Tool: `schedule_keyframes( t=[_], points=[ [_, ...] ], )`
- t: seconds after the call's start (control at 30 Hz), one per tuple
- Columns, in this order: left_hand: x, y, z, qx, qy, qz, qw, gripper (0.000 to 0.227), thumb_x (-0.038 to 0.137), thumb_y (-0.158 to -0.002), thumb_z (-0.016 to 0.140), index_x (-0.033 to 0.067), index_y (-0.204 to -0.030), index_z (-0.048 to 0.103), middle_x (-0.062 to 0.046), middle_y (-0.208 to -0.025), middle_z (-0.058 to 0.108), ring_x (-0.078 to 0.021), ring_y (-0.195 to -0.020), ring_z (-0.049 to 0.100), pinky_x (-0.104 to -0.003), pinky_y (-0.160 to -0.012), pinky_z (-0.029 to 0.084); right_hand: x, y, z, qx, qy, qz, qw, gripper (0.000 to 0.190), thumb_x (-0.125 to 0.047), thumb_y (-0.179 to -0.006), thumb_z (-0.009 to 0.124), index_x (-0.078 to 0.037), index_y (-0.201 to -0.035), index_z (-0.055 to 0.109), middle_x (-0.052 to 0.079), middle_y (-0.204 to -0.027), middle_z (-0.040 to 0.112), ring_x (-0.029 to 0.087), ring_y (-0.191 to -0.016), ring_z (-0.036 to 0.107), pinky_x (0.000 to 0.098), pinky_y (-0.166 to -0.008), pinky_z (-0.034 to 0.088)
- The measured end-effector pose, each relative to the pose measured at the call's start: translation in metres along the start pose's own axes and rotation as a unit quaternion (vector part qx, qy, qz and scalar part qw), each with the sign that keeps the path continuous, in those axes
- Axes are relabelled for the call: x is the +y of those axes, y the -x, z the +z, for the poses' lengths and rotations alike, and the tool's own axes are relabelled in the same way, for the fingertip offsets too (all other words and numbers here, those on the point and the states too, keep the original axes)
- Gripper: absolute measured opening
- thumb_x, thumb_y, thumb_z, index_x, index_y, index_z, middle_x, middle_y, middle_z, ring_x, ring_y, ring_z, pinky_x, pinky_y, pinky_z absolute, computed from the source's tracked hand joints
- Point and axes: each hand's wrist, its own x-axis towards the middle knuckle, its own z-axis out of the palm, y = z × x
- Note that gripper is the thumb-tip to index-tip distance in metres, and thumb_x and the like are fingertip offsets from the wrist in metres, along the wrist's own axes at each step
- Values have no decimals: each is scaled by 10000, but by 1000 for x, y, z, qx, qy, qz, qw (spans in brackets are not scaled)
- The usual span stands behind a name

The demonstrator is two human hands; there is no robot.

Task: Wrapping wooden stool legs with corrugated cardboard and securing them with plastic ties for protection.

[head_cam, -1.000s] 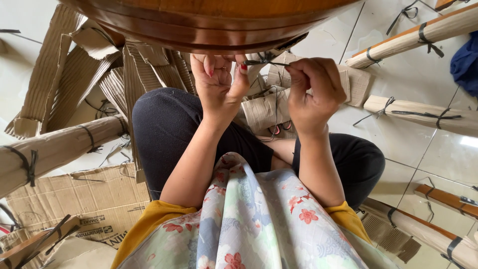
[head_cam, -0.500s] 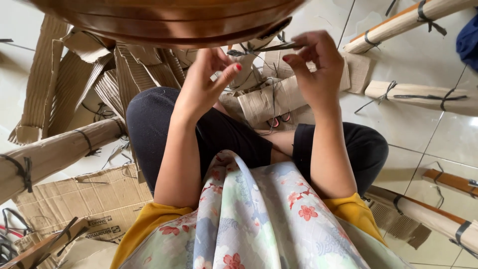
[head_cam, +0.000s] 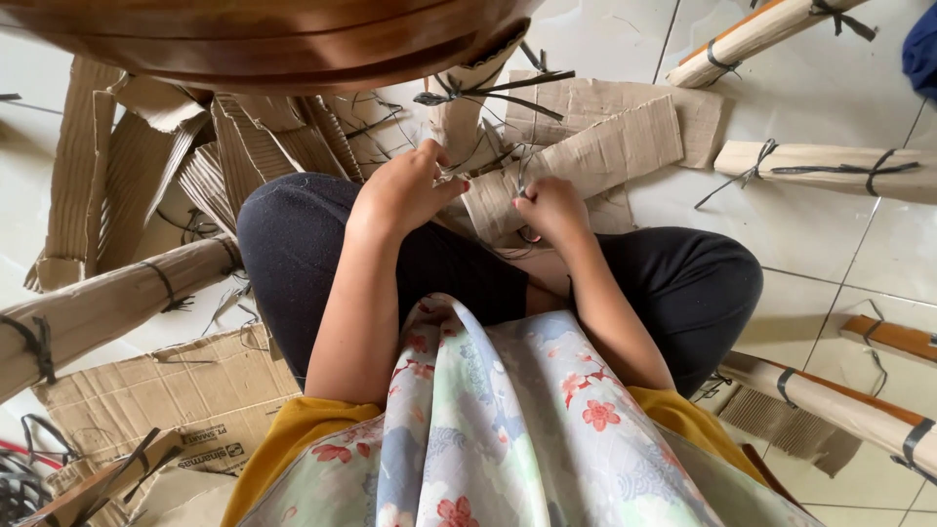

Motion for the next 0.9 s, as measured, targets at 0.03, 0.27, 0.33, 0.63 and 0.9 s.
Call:
schedule_keyframes(
  t=[0.03, 0.27, 0.33, 0.63, 0.9],
  points=[
    [-7, -2, 1, 2, 1, -1, 1000, 428, 383, -939, 699, 87, -1223, 578, -144, -1109, 722, -402, -1089, 685, -541, -930, 540, -5, 0, -7, 0, 1, -2, 1000, 225, -278, -857, 701, -66, -875, 774, 222, -832, 742, 485, -904, 720, 604, -791, 580],
    [-44, -18, 6, 101, -31, -35, 994, 219, 337, -1029, 490, 206, -1150, 617, -77, -988, 736, -335, -943, 731, -490, -814, 582, -23, 8, -54, 187, -183, -170, 950, 188, -194, -908, 838, -111, -776, 733, 111, -671, 640, 230, -645, 653, 302, -596, 510],
    [-42, -17, 2, 116, -12, -33, 993, 228, 326, -1032, 466, 206, -1158, 613, -92, -1002, 729, -348, -941, 727, -496, -806, 581, -30, 6, -64, 211, -205, -190, 937, 206, -198, -918, 866, -94, -793, 739, 122, -688, 629, 234, -643, 638, 286, -580, 506],
    [-35, -5, -12, 159, 68, -8, 985, 219, 252, -1031, 465, 151, -1134, 630, -154, -1026, 702, -409, -957, 715, -520, -815, 571, -73, 5, -87, 150, -303, -119, 934, 79, -140, -1051, 656, -104, -1095, 711, 18, -595, 584, 112, -505, 605, 229, -571, 533],
    [-35, -4, -12, 154, 74, 2, 985, 230, 266, -1037, 485, 132, -1167, 619, -174, -1085, 690, -424, -1000, 707, -531, -854, 559, -49, 4, -71, 168, -231, -111, 952, 191, -20, -978, 638, -70, -1107, 769, 93, -774, 633, 155, -641, 626, 311, -711, 539]
  ],
)
